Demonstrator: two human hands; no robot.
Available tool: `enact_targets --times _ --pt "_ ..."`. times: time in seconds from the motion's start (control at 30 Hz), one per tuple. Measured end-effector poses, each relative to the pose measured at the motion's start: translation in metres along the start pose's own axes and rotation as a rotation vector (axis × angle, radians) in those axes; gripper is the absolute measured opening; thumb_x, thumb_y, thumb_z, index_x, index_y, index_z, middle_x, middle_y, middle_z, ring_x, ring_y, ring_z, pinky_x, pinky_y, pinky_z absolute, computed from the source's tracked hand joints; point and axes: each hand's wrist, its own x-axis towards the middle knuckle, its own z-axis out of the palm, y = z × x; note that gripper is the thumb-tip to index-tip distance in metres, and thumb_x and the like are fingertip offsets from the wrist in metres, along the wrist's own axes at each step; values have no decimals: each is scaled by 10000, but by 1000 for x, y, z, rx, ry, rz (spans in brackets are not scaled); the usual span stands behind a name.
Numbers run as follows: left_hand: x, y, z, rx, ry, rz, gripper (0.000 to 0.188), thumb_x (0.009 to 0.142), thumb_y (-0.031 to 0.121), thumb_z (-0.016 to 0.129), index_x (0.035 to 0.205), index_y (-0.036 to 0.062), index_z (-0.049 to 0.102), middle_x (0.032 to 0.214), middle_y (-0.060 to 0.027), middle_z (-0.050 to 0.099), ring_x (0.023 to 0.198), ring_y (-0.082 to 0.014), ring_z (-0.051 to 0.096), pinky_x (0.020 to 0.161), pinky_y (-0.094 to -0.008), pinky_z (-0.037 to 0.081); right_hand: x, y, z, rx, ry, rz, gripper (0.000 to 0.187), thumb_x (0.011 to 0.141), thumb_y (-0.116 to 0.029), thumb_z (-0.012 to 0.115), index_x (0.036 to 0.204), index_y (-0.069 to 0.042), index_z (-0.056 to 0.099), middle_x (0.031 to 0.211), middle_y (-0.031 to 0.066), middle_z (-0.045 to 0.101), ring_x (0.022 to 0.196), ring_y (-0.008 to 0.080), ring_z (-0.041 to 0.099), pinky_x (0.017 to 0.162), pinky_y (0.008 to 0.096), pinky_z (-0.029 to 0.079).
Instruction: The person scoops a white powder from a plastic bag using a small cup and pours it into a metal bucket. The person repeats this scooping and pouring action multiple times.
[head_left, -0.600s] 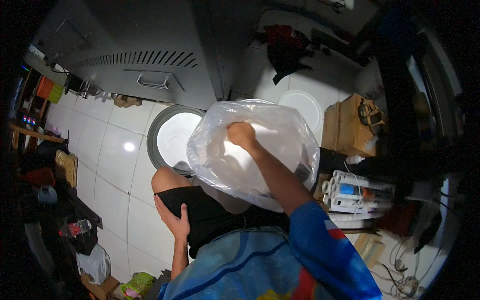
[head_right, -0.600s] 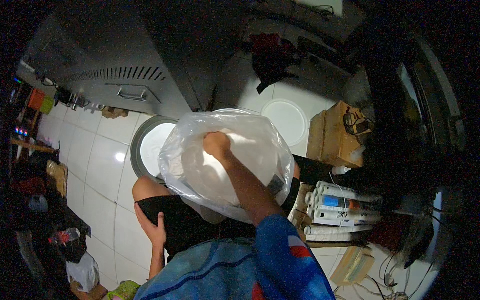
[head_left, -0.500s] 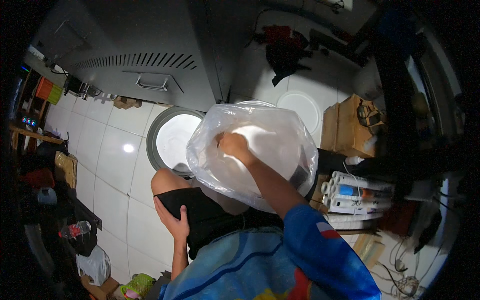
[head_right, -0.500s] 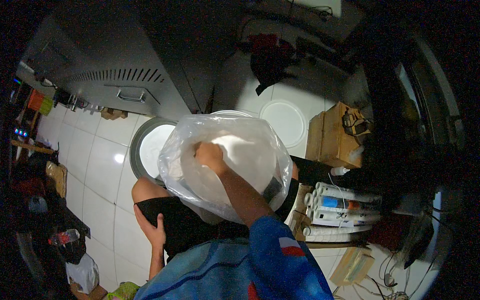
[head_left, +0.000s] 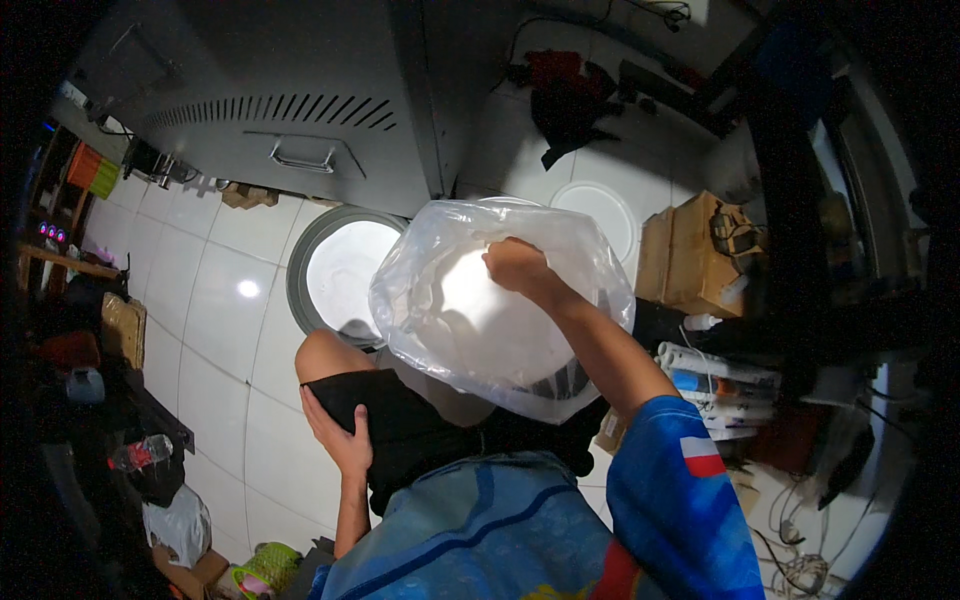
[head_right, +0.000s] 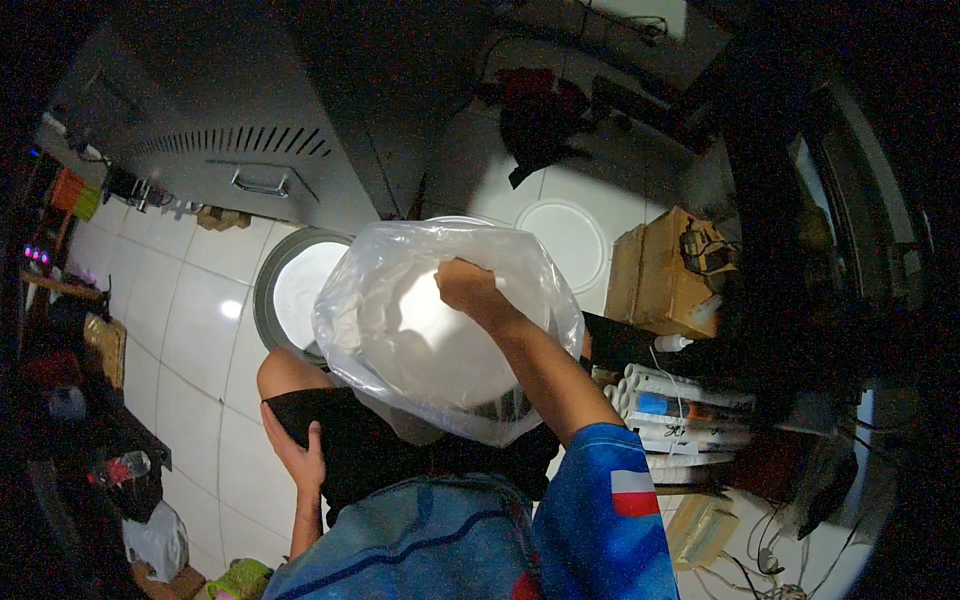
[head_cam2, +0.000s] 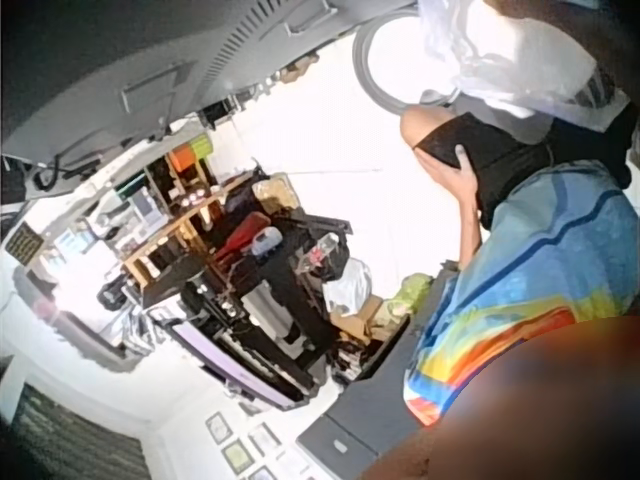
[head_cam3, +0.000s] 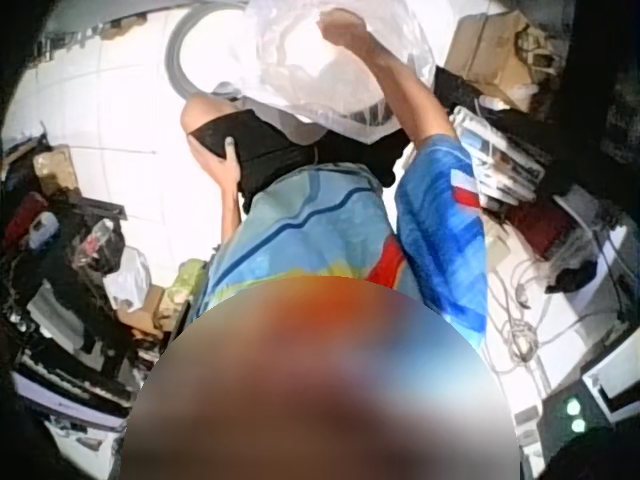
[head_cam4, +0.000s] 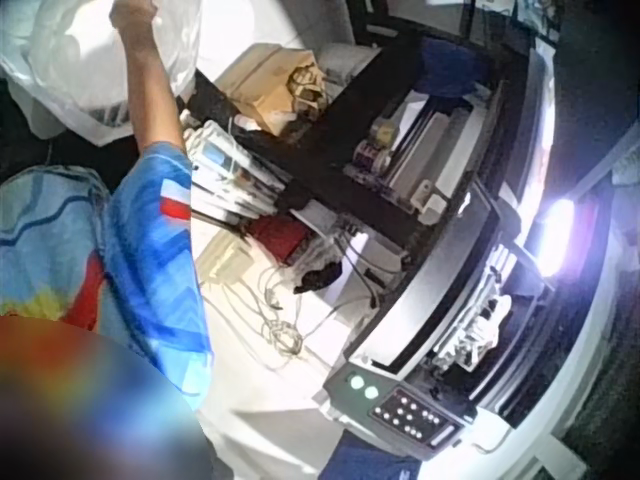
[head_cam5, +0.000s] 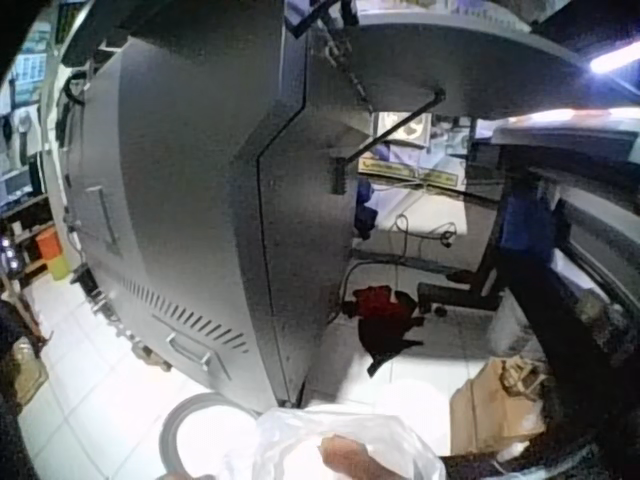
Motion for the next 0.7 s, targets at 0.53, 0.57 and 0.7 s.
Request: enact_targets --times 0.53,0.57,0.7 --pt "30 36 -12 171 -95 156 972 774 189 734 1566 38 193 1608 -316 46 1482 -483 134 1181 -562 192 -27 17 -16 -49 -340 -306 479 957 -399 467 947 4 725 948 204 722 896 363 702 869 450 532" --pt "30 36 -12 161 -113 161 973 773 202 735 1566 41 196 1605 -320 53 1480 -483 139 1169 -592 197 -19 17 -21 -93 -313 -278 465 960 -384 463 952 -1 725 959 201 722 904 371 699 874 453 530" --pt "27 32 -13 221 -168 140 949 787 233 720 1565 47 210 1610 -301 77 1493 -459 126 1165 -606 183 -1 12 -29 33 -77 113 423 953 -344 465 986 -12 725 1026 212 714 975 398 680 902 466 523"
